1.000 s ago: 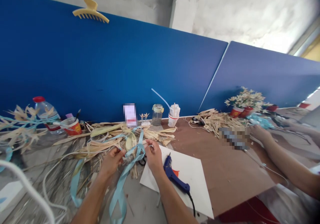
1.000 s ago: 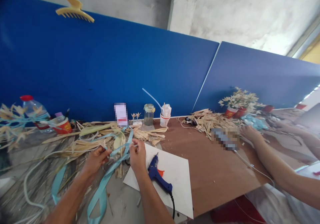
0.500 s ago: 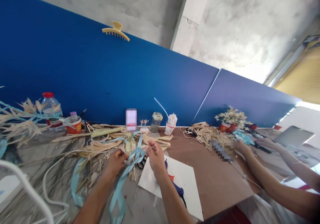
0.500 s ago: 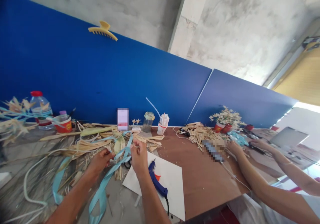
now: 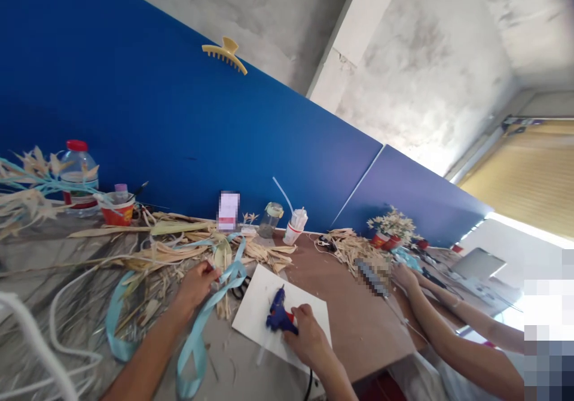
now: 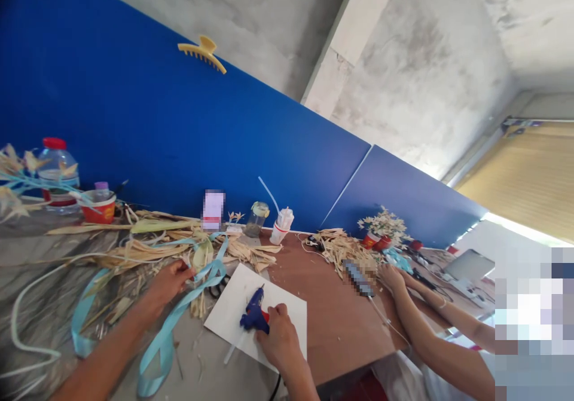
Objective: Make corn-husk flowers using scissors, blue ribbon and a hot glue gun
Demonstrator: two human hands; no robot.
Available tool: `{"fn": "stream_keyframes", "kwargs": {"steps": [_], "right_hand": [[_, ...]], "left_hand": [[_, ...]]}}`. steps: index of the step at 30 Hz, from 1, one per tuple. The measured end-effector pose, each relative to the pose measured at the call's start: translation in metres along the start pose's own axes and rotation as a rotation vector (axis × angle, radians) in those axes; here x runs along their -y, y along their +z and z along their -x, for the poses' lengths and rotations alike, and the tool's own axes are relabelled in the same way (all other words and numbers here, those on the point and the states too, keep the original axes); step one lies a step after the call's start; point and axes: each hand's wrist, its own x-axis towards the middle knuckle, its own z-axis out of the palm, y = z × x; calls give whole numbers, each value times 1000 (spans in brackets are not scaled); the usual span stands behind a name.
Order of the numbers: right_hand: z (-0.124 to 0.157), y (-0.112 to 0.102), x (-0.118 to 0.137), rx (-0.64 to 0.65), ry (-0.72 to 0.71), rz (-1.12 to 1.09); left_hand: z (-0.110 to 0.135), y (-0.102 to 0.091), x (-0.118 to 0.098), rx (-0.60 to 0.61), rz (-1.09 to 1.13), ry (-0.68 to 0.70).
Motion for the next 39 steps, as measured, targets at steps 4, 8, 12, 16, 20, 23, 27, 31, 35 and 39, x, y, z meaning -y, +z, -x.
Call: {"fn": "stream_keyframes", "kwargs": {"steps": [4,8,12,16,20,23,27,31,35,39], "right_hand": [[-2,-1,7,30,-41,18],[-7,3,3,43,-126,-18],[-12,10,-8,-60,-204,-217],[-16,13,-19,-73,-136,-622],[-13,5,-21,5,-17,-1205],[-6,-1,-10,50,-72,-1424],[4,5,22,168,-40,-1304],[4,21,52,252,-82,-1230],[-4,31,69,246,-134,-1177],[-10,32,77,258,-139,-1113]], "left_hand": [[1,1,2,14,25,9],[2,1,0,15,39,12],[5,1,-4,6,46,5],[5,1,-5,-8,41,6],[2,2,-3,-8,48,-6],[1,3,-2,-6,41,-14],[3,2,-4,-10,12,-11],[4,2,-5,-7,-8,-33],[2,4,-2,-22,-2,-22],[2,4,-2,-30,21,-18]]}}
